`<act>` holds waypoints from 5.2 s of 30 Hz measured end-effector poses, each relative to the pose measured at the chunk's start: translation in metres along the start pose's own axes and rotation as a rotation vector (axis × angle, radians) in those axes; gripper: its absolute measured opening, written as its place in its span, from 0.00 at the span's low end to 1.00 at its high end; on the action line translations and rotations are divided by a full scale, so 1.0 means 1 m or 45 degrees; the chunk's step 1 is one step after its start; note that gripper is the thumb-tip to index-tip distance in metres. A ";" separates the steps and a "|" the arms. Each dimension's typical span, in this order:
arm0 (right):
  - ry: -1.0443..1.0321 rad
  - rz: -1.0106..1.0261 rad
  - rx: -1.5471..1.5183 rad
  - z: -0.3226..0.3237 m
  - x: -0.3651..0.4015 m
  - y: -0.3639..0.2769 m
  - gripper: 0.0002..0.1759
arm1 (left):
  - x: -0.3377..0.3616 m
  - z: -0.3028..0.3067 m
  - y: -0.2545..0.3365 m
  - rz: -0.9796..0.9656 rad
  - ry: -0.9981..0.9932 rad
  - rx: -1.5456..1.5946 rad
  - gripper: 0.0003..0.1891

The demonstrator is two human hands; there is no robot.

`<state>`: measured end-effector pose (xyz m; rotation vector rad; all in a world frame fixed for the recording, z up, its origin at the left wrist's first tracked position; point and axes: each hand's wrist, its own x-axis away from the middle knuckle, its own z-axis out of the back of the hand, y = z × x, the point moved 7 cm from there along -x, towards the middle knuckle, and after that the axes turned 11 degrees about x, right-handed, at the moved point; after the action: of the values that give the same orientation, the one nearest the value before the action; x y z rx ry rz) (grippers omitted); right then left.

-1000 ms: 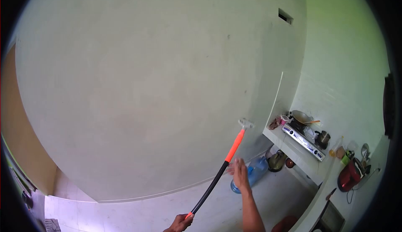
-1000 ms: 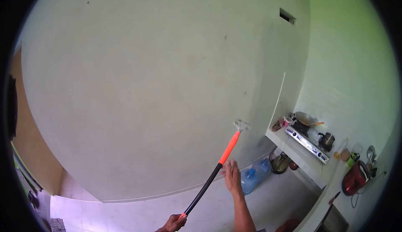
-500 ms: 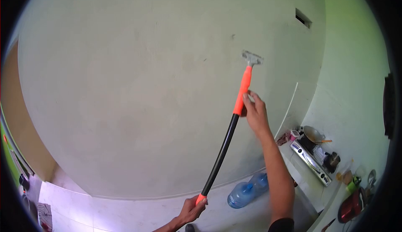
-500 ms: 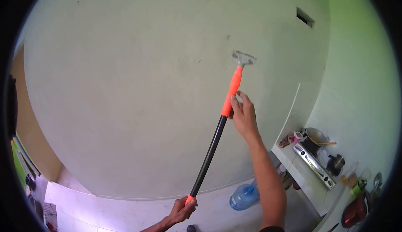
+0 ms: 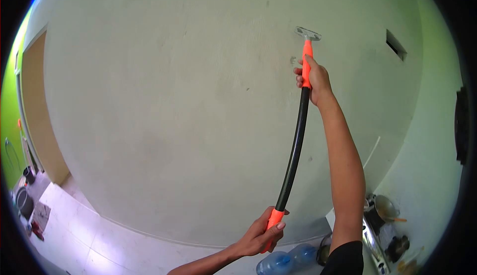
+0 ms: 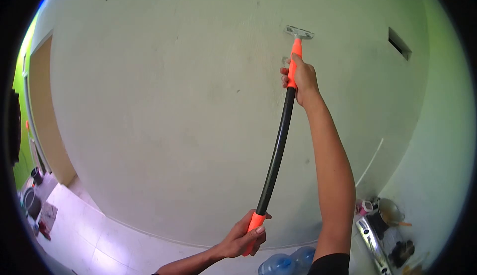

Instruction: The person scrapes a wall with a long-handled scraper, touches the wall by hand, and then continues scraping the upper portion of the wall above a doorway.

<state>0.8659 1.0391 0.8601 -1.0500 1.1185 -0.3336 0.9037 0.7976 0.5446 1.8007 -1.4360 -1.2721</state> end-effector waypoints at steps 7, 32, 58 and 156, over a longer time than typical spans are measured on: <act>-0.096 0.065 0.037 0.019 -0.049 -0.001 0.22 | -0.079 -0.048 -0.027 -0.190 0.111 0.102 0.23; -0.050 0.164 0.308 0.008 -0.077 -0.012 0.22 | -0.069 -0.082 -0.014 -0.189 0.439 0.139 0.27; 0.052 0.042 0.378 -0.004 -0.078 -0.031 0.23 | -0.037 -0.083 0.029 -0.075 0.366 0.152 0.29; -0.032 -0.015 0.451 -0.021 -0.032 0.013 0.27 | 0.002 -0.087 0.004 -0.084 0.459 0.159 0.25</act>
<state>0.8300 1.0569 0.8672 -0.7457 0.9865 -0.5063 0.9787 0.7804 0.5845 2.0490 -1.2839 -0.8451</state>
